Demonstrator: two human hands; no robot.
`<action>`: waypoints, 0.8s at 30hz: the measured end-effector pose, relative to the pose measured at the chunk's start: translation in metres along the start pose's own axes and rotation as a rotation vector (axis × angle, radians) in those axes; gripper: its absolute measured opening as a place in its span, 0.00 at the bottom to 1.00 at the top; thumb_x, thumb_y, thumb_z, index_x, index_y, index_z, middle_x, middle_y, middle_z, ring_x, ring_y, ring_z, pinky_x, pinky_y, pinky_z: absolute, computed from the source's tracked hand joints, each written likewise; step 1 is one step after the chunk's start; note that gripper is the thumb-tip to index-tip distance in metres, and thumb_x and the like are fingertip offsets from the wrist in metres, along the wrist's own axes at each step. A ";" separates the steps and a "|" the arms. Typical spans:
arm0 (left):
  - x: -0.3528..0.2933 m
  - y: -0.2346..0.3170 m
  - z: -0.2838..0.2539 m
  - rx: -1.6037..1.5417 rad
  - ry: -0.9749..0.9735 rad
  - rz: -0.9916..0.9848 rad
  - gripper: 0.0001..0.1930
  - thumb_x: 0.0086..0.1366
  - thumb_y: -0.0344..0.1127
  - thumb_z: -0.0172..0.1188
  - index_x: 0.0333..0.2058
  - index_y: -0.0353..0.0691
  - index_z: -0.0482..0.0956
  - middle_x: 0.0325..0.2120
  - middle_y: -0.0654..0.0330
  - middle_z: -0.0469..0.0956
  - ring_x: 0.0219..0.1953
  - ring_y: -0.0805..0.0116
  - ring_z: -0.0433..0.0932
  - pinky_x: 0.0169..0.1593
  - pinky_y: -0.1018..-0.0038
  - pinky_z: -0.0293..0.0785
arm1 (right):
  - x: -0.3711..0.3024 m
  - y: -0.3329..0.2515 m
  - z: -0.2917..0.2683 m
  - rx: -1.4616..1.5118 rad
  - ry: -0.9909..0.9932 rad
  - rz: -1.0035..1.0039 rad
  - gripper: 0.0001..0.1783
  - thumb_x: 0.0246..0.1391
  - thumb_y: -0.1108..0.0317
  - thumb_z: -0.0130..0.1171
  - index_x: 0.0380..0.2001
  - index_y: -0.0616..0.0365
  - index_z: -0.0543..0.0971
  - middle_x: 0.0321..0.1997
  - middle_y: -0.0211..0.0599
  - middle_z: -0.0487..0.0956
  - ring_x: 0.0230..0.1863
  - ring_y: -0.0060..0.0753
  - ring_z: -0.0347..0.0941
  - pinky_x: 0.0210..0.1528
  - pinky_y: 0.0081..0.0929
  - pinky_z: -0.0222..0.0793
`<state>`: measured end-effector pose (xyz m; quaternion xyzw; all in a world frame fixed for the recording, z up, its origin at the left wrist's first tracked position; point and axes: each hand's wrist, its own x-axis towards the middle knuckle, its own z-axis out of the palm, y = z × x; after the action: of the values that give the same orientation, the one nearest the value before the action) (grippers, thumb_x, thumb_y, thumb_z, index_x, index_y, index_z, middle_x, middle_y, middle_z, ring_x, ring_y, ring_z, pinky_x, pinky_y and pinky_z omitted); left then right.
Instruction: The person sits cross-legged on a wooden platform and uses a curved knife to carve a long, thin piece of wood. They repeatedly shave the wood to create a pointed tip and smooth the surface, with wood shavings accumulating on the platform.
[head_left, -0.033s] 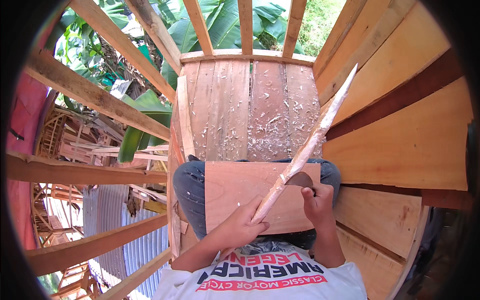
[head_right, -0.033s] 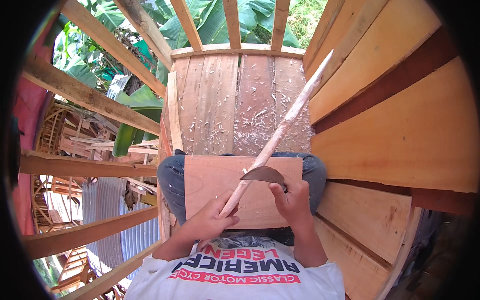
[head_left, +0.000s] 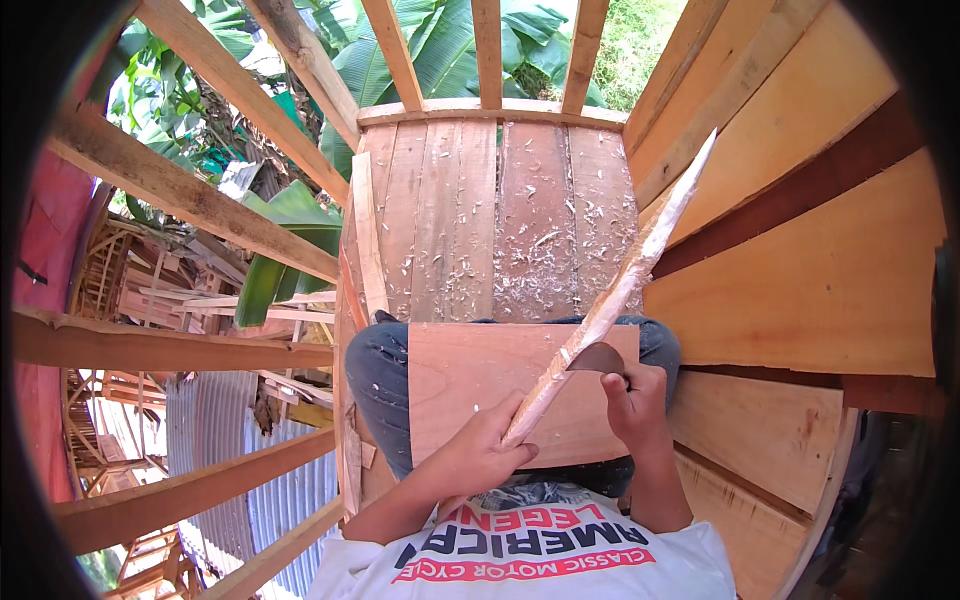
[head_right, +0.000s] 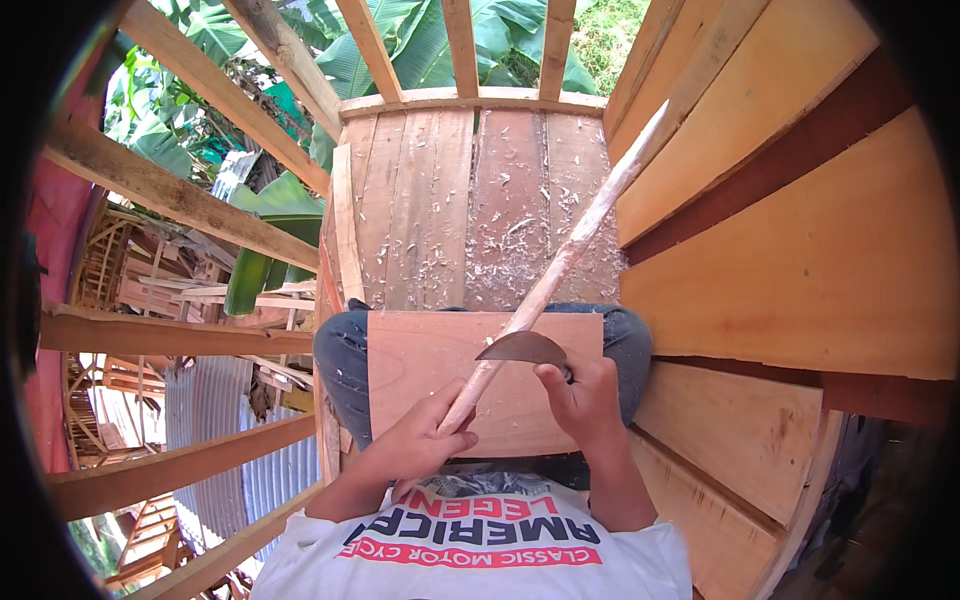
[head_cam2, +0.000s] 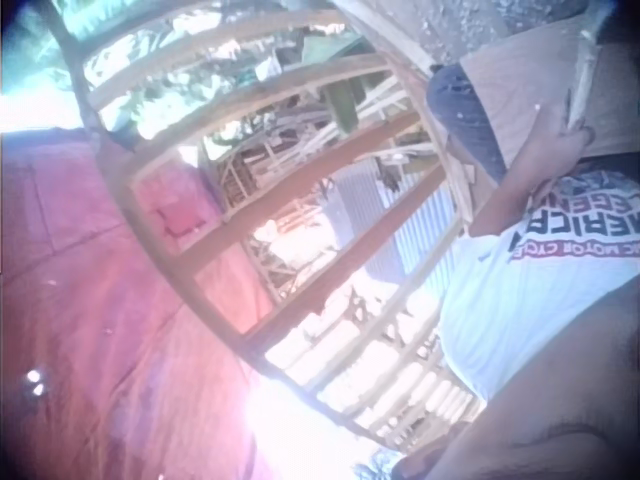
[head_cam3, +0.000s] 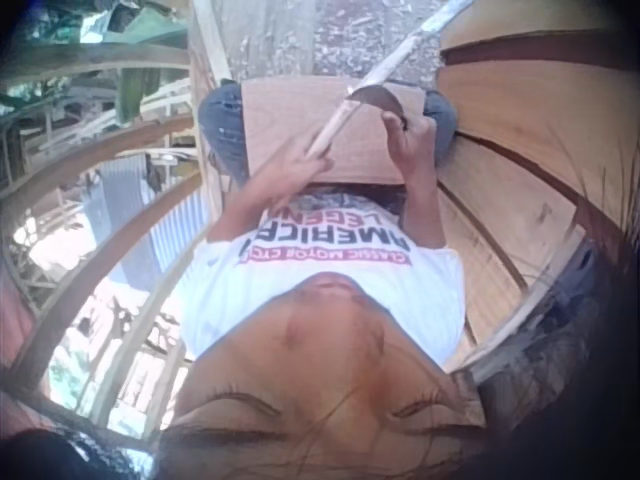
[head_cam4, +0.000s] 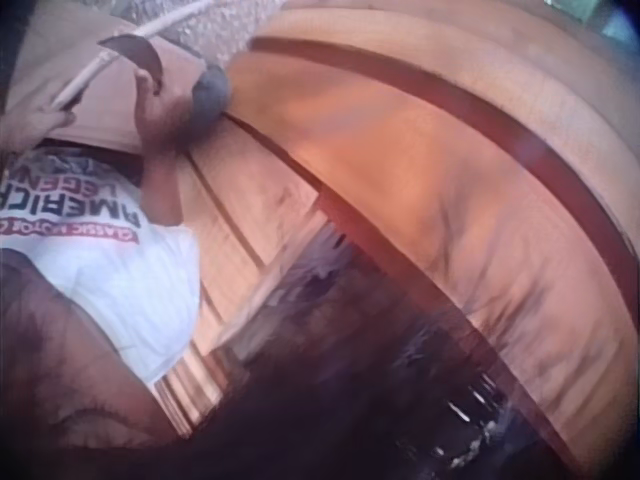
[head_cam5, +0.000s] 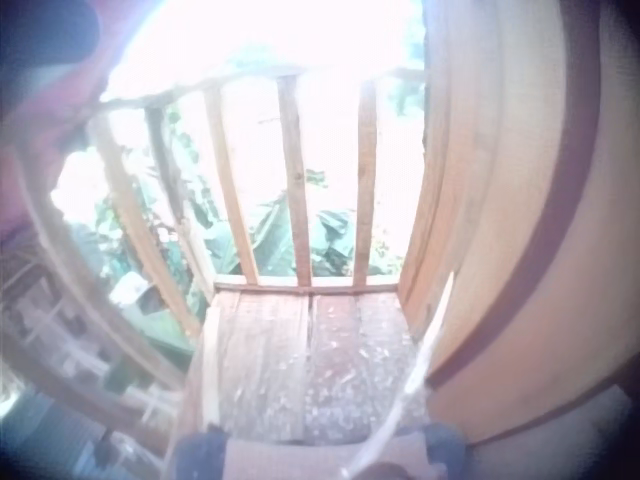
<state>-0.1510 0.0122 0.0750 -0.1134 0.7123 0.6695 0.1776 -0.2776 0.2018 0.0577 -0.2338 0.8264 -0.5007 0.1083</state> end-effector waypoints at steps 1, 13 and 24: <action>0.000 0.004 0.000 0.016 0.000 -0.018 0.15 0.55 0.30 0.59 0.39 0.36 0.65 0.24 0.54 0.69 0.28 0.62 0.70 0.35 0.67 0.67 | 0.002 0.001 -0.001 -0.020 0.019 -0.034 0.30 0.57 0.45 0.55 0.19 0.66 0.75 0.12 0.48 0.66 0.14 0.42 0.67 0.19 0.32 0.59; 0.008 -0.003 -0.005 -0.665 -0.316 -0.219 0.16 0.49 0.27 0.60 0.36 0.39 0.64 0.30 0.62 0.63 0.22 0.76 0.65 0.26 0.79 0.64 | -0.011 0.028 0.009 0.377 -0.047 0.129 0.32 0.59 0.42 0.53 0.24 0.67 0.70 0.12 0.29 0.61 0.15 0.16 0.56 0.17 0.23 0.49; 0.017 -0.021 0.010 -0.867 -0.399 -0.082 0.35 0.54 0.39 0.64 0.56 0.32 0.59 0.45 0.48 0.68 0.37 0.58 0.80 0.41 0.67 0.77 | -0.003 -0.015 0.023 0.837 -0.092 0.341 0.18 0.57 0.58 0.62 0.33 0.65 0.76 0.14 0.25 0.70 0.10 0.13 0.62 0.10 0.14 0.53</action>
<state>-0.1568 0.0222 0.0482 -0.0745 0.3144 0.9060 0.2734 -0.2609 0.1799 0.0603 -0.0524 0.5740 -0.7556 0.3111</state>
